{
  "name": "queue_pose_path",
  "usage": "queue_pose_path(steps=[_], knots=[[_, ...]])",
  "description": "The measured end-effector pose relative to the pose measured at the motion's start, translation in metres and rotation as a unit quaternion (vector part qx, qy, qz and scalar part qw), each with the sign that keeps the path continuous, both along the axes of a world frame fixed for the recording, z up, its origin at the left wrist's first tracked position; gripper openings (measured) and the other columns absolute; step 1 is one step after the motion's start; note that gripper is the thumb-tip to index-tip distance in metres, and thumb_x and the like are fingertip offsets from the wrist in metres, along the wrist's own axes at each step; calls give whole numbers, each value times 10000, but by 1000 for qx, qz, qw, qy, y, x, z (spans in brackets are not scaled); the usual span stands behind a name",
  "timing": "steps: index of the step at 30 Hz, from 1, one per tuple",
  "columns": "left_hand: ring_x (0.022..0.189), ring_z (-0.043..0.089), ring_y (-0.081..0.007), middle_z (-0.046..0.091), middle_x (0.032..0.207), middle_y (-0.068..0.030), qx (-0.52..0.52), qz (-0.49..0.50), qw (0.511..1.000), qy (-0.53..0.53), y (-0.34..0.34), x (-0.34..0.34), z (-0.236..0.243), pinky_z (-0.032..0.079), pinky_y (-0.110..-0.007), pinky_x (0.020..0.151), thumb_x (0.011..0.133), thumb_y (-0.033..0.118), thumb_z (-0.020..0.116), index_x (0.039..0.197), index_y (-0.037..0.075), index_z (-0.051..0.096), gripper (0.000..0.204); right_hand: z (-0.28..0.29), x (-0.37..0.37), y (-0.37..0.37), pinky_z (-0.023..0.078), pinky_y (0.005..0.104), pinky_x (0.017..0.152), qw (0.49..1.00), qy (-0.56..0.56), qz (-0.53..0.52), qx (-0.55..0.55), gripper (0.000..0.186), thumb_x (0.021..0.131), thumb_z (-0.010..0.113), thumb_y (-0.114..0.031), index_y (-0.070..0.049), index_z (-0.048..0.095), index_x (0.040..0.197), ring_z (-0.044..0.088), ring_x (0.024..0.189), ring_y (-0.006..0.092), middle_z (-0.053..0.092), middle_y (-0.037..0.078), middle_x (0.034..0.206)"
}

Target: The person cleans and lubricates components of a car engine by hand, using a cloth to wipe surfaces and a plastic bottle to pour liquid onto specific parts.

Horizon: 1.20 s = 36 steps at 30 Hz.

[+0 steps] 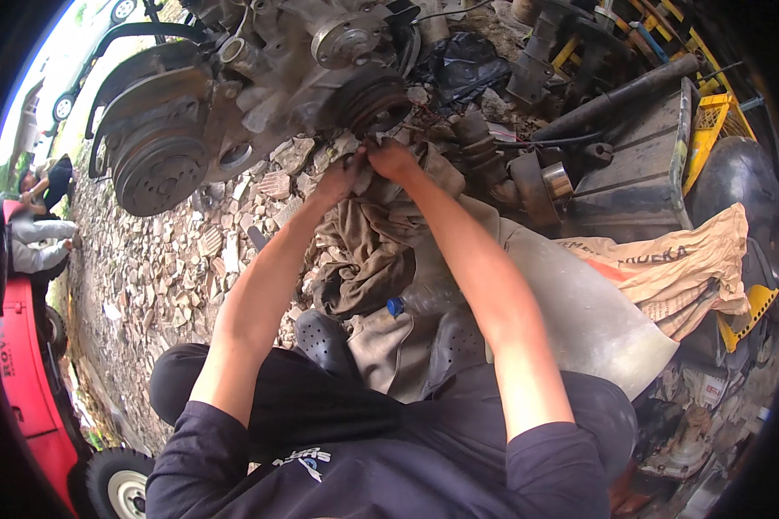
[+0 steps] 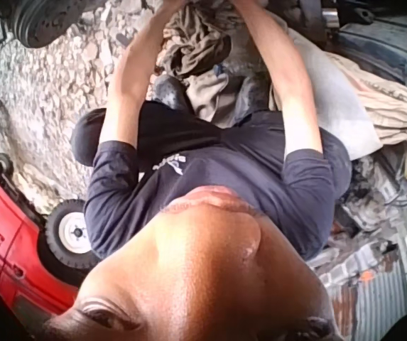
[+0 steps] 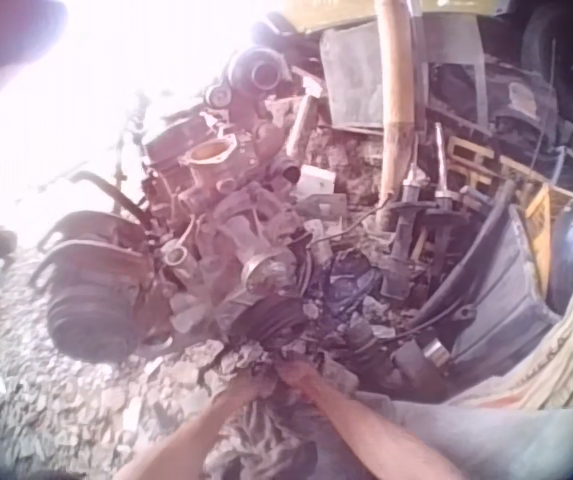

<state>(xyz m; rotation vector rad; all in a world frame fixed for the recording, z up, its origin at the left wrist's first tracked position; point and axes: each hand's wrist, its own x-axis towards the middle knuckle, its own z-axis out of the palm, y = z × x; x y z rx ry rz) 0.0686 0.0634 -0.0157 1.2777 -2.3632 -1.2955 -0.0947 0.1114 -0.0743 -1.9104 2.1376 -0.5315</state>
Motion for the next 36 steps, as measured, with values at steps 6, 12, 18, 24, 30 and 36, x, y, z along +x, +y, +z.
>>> queue_pose_path(steps=[6,12,18,24,30,36], knots=[[994,623,-400,650,1025,-259,-193,136,968,-86,-25,80,-28,488,-460,864,885,568,462,1185,70,609,600,117,0,-11,526,411,779,975,-96,140,140,553,924,444,-493,19,650,923,690,759,292,681,197,822],[989,644,-346,678,1001,-195,-183,211,910,-308,-14,135,22,514,-458,822,892,355,497,1136,97,628,378,124,-1,25,546,419,700,919,86,237,301,549,862,522,-536,-13,688,838,686,692,278,683,138,765],[751,669,-221,692,842,-109,-252,154,844,-447,-6,201,-4,525,-379,611,926,239,525,961,83,676,220,99,12,90,467,432,942,797,80,320,506,836,635,703,-695,-45,634,1155,590,1118,294,622,153,1198],[772,692,-219,715,873,-113,-214,208,815,-497,-5,248,12,535,-369,625,871,220,593,866,68,723,200,78,31,165,474,436,926,782,59,380,490,988,547,827,-594,-50,493,1301,580,1128,324,630,149,1179],[1194,527,-344,564,1261,-228,-113,185,821,-529,1,227,38,422,-464,970,885,419,441,1134,-5,637,529,35,40,185,481,431,898,805,51,470,359,842,594,821,-502,-39,525,1233,593,1081,335,648,161,1071],[1118,571,-370,590,1197,-211,-131,66,910,-387,-2,155,43,496,-451,864,818,356,572,1141,17,595,469,17,17,163,474,409,929,859,-114,400,298,844,625,792,-537,-25,541,1247,582,1120,312,620,184,1166]])
